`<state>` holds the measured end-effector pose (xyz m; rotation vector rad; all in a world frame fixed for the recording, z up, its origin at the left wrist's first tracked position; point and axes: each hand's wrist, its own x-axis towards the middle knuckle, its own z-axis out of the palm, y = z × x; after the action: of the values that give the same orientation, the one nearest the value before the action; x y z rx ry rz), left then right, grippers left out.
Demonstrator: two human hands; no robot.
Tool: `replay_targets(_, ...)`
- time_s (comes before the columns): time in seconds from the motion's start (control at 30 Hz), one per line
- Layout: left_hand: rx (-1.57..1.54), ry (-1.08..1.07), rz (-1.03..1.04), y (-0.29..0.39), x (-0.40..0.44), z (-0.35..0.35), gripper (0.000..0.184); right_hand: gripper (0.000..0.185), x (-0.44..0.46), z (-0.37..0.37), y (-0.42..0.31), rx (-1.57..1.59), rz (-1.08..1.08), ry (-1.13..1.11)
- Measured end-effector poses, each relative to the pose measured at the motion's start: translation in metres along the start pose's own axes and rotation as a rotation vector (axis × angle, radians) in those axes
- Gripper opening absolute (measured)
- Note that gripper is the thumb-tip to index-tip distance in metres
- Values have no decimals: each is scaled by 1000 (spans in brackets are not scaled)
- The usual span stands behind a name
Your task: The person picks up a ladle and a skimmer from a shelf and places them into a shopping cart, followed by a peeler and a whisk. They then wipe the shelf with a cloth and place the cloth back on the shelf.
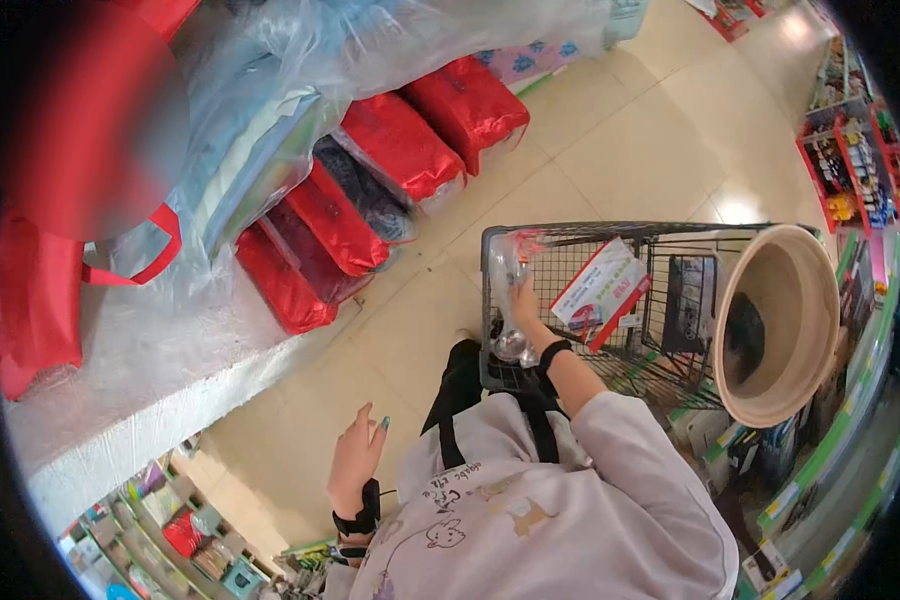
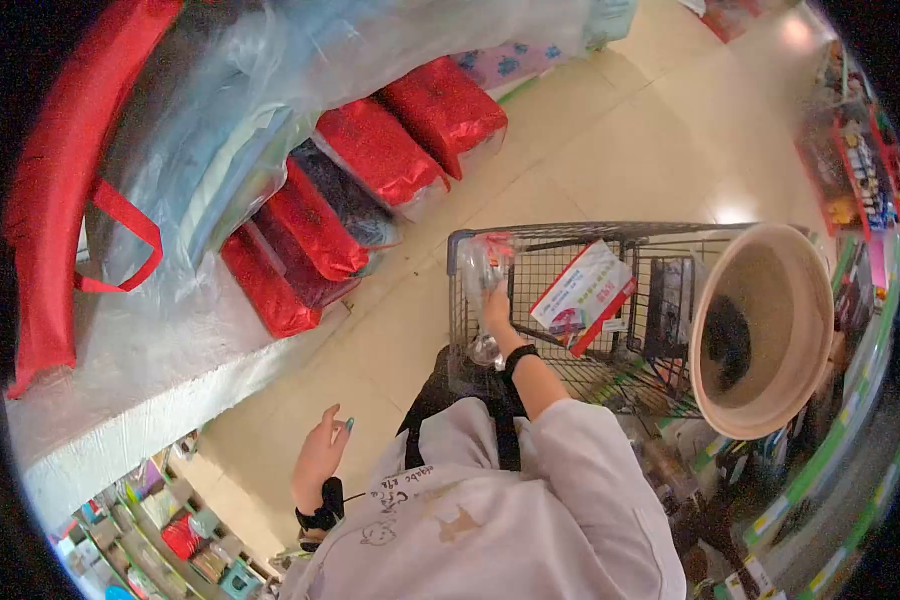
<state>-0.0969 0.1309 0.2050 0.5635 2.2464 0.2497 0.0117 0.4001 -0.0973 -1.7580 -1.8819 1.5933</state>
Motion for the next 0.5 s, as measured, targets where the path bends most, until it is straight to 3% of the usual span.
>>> replay_targets(0.03,-35,0,-26,2,-1,0,41,28,12,15,17,60,-139,22)
replay_targets(0.07,-38,4,-39,2,-2,3,41,28,25,28,34,58,-140,8)
replay_targets(0.17,-71,3,-53,-2,-9,5,42,45,56,58,66,-166,19,51)
replay_targets(0.27,-74,-20,-120,3,-11,5,41,50,111,115,173,257,143,125)
replay_targets(0.37,-83,-29,-122,4,-10,8,41,57,56,49,68,-159,153,3)
replay_targets(0.4,-85,-35,-118,9,-7,6,41,57,56,39,63,-156,156,7)
replay_targets(0.47,-85,-51,-100,13,-1,6,41,66,61,15,70,157,112,-259)
replay_targets(0.5,-82,-38,-68,11,3,7,41,66,62,12,77,160,116,-247)
